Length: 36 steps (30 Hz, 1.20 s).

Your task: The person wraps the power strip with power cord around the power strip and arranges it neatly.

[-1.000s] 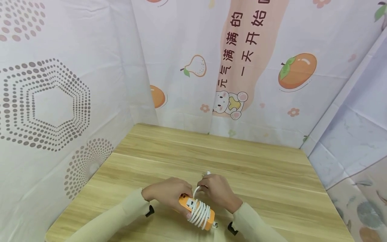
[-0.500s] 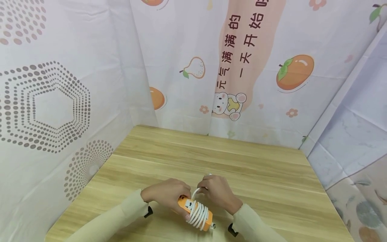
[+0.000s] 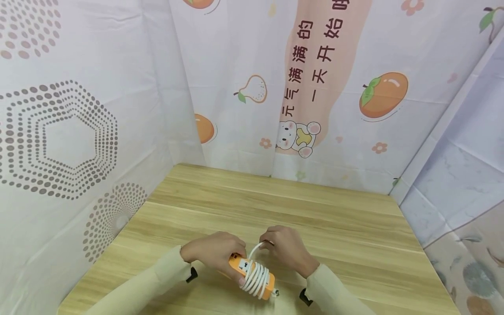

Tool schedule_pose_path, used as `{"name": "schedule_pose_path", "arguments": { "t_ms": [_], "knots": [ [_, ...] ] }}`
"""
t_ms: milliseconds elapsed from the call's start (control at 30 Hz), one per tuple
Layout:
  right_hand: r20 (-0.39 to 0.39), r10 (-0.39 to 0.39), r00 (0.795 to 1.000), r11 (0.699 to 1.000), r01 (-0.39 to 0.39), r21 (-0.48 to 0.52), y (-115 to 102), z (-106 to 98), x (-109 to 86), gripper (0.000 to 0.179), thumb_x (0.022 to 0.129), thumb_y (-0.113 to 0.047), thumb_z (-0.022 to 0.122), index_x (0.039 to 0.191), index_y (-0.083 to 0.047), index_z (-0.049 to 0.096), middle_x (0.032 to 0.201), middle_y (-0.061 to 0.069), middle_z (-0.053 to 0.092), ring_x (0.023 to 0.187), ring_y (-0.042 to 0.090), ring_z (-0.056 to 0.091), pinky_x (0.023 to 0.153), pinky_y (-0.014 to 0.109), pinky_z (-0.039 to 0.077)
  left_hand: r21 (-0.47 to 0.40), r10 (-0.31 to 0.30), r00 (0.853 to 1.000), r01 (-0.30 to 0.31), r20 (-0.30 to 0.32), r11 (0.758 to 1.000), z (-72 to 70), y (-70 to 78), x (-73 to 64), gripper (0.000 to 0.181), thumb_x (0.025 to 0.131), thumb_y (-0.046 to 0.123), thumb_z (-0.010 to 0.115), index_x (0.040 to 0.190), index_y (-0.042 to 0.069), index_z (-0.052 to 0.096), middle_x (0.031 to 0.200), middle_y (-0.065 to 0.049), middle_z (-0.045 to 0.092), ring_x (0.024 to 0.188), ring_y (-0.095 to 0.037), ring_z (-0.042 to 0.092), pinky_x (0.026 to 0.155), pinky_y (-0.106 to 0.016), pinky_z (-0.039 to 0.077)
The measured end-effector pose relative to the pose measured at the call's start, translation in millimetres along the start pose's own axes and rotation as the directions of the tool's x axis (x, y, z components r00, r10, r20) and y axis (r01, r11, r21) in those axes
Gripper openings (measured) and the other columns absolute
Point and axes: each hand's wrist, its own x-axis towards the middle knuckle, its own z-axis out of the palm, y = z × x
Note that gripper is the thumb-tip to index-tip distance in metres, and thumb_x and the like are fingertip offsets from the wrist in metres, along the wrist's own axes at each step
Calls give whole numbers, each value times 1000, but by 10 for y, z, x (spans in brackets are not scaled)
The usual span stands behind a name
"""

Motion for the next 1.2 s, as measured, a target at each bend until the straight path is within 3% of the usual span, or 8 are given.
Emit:
{"name": "schedule_pose_path", "arguments": {
  "t_ms": [367, 800, 1067, 1200],
  "knots": [
    [-31, -24, 999, 999, 23, -24, 54, 26, -15, 14, 79, -22, 89, 90, -24, 80, 94, -13, 74, 86, 6, 71, 72, 30, 58, 71, 23, 999, -26, 43, 997, -14, 82, -8, 39, 81, 66, 77, 80, 28, 68, 76, 23, 50, 61, 8, 44, 52, -13, 36],
    [0, 32, 1000, 998, -31, -55, 47, 16, -11, 15, 78, -23, 89, 90, -24, 80, 95, -12, 76, 86, 9, 71, 71, 32, 57, 29, 61, 997, -62, 43, 998, -53, 59, 3, 37, 83, 62, 78, 83, 26, 69, 77, 22, 50, 60, 8, 43, 52, -12, 37],
    [-56, 29, 998, 998, -32, -58, 11, -35, 31, 16, 76, -26, 91, 86, -23, 78, 88, -13, 73, 79, 6, 68, 66, 27, 55, 129, -41, 998, 36, 41, 991, -21, 97, 10, 43, 80, 67, 77, 70, 28, 62, 70, 19, 47, 57, 4, 40, 50, -16, 34],
    [-85, 12, 996, 998, -16, -55, -22, -65, 50, 17, 76, -26, 92, 84, -22, 77, 83, -14, 70, 72, 3, 65, 61, 22, 52, 111, -99, 995, 96, 24, 989, 22, 95, 15, 45, 79, 65, 78, 65, 27, 58, 67, 19, 45, 54, 3, 36, 48, -16, 31]
  ]
}}
